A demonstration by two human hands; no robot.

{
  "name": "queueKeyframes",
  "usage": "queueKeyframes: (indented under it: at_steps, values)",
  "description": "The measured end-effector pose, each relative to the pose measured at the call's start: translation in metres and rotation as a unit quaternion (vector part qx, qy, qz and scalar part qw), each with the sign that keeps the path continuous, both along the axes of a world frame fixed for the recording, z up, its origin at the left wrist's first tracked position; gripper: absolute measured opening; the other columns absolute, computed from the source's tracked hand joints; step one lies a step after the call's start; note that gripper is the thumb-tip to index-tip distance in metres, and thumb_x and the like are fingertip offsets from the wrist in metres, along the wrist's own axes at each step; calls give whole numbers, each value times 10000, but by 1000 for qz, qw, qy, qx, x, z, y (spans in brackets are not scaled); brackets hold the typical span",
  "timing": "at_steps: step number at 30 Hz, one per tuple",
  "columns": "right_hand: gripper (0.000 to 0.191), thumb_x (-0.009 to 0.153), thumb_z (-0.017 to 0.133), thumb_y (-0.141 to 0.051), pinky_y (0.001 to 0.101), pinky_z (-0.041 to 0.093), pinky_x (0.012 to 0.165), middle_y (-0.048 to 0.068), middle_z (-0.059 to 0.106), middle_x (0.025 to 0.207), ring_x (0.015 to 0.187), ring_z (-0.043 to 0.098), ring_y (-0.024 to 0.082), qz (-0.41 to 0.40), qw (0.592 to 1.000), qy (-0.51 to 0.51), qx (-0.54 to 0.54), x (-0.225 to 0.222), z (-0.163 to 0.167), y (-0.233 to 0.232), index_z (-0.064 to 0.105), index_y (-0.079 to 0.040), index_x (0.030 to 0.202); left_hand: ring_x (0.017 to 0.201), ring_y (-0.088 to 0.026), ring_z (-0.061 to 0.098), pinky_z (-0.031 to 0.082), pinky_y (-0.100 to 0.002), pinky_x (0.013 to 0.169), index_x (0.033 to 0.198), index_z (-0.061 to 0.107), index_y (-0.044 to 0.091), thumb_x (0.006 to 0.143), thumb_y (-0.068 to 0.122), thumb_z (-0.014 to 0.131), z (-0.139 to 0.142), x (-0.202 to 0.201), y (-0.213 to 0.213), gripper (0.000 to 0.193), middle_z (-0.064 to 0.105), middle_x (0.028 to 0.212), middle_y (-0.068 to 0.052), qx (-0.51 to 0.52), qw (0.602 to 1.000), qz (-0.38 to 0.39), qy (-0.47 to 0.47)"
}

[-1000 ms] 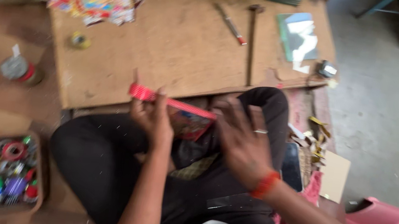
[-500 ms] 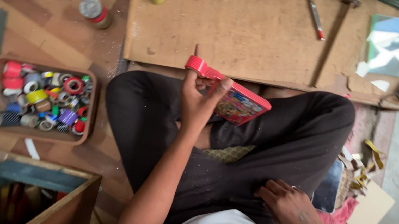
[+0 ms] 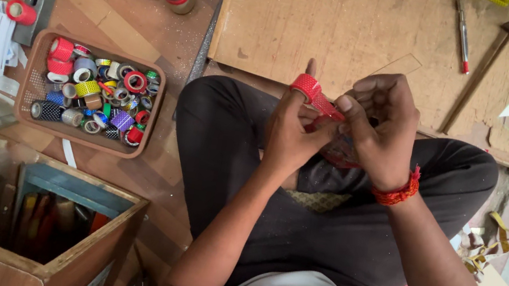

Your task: The person sits on the floor and wraps red patterned decorative tape around the edges of small devotional picture plaques, pressing the tape down along each side. They cut tape with scissors, smooth it over the plaque edges, and place finished plaques onto stacks on the workbench.

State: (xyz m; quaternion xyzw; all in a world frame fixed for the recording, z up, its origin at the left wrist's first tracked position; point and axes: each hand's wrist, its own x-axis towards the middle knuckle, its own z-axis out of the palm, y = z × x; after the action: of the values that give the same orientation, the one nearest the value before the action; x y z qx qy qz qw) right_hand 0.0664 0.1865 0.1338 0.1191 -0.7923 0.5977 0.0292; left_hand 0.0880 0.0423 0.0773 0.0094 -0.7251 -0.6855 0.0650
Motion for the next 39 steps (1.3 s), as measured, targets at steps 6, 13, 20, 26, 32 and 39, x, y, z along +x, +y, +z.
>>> queueKeyframes:
  at_steps: [6, 13, 20, 26, 32, 39]
  values:
    - [251, 1024, 726, 32, 216, 526, 660, 69, 673, 963, 775, 643, 68, -17, 1000, -15, 19, 0, -11, -2, 518, 21, 1164, 907, -145, 719, 626, -268, 760, 1639, 319, 116, 796, 135, 876, 1, 3, -4, 1011, 671, 1170, -91, -5, 1000, -1, -4]
    - [229, 1032, 732, 32, 219, 536, 721, 85, 675, 978, 844, 655, 77, -30, 996, 32, 83, -2, -14, -4, 535, 29, 1148, 948, -121, 743, 646, -261, 796, 1651, 315, 110, 846, 203, 867, -6, 2, -2, 981, 662, 1200, -90, -15, 1000, 3, 18]
    - [222, 1042, 725, -7, 219, 520, 767, 55, 672, 969, 839, 624, 55, -31, 999, -26, -1, 25, 2, 27, 508, -25, 1085, 922, -88, 658, 584, -273, 812, 1670, 156, 75, 813, 319, 879, -25, 9, 22, 1148, 641, 1270, -78, 137, 988, 69, 16]
    - [188, 806, 804, -114, 291, 558, 577, 16, 766, 732, 623, 708, 127, 305, 852, -328, 271, 83, 9, 88, 745, -122, 984, 987, -108, 656, 593, -305, 905, 1690, 257, 32, 935, 156, 829, -54, 7, 35, 956, 638, 1085, -28, 407, 913, -29, 7]
    - [307, 846, 776, -172, 378, 572, 847, 84, 753, 1081, 983, 727, 269, 146, 911, -16, 386, 122, 25, 74, 694, -85, 1128, 1010, -97, 607, 524, -267, 977, 1698, 238, -5, 956, 95, 801, -64, 11, 35, 937, 625, 1079, -12, 438, 896, -70, -21]
    - [401, 874, 604, 32, 486, 463, 1119, 177, 684, 1306, 1263, 652, 355, -63, 919, 188, 340, 72, 18, 16, 626, 22, 1274, 1000, -81, 581, 533, -270, 934, 1693, 183, 32, 887, 44, 834, -54, 16, 48, 1036, 578, 1068, 21, 389, 917, -81, 19]
